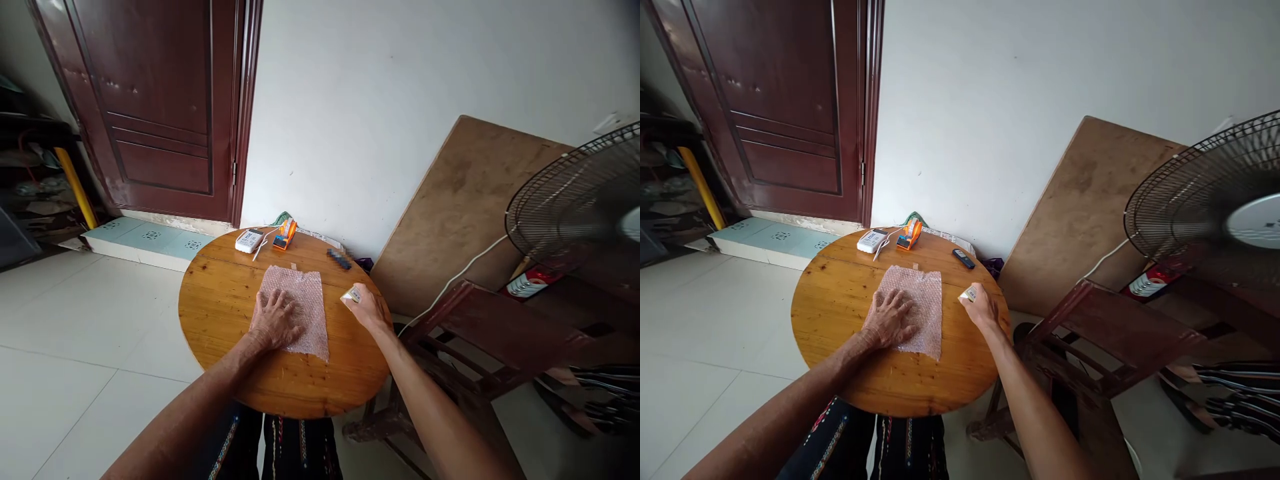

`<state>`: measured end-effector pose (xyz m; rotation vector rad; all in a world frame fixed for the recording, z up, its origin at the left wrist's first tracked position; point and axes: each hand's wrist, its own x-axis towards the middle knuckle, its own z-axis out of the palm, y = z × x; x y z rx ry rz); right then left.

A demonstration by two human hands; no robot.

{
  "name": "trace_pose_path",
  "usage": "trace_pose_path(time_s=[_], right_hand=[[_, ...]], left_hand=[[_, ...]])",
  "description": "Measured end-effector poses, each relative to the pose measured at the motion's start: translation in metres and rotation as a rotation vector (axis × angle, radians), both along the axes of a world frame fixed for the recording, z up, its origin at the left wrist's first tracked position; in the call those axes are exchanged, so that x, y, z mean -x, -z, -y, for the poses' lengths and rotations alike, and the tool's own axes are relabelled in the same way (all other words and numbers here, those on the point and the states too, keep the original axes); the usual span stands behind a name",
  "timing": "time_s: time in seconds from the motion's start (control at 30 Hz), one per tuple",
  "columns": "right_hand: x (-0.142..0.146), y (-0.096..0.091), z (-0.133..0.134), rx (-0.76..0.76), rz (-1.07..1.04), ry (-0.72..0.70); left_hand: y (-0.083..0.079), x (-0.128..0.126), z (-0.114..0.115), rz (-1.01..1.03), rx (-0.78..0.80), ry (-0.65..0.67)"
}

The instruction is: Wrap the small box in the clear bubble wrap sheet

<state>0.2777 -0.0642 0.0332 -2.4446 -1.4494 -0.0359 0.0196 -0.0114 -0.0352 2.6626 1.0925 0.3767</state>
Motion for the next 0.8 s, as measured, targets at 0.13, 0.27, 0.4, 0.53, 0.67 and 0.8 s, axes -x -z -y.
trace_pose_path(time_s=[0.13,0.27,0.4,0.53,0.67,0.8], right_hand=[[0.032,-0.009,-0.004,-0.215,-0.163,-0.300],[0.082,0.006,-0.013,-0.152,-0.279,-0.497],[0.102,0.029,-0.012,-0.112,-0.313,-0.531],[0.090,0.041,-0.004,-0.148,-0.371,-0.524],[0.082,0.046,0.000,-0.136,-0.358,-0.491],[0.087,0.045,-0.004,-0.146,-0.325,-0.481]], left_hand=[[-0.002,-0.002,0.002,0.017,0.028,-0.039],[-0.009,-0.004,-0.001,0.009,0.056,-0.119],[-0.024,0.008,-0.008,-0.034,0.112,-0.091],[-0.030,0.031,-0.008,-0.029,0.081,-0.073],[-0.015,0.042,0.001,-0.012,0.057,-0.098],[-0.004,0.042,0.009,0.068,0.028,-0.130]])
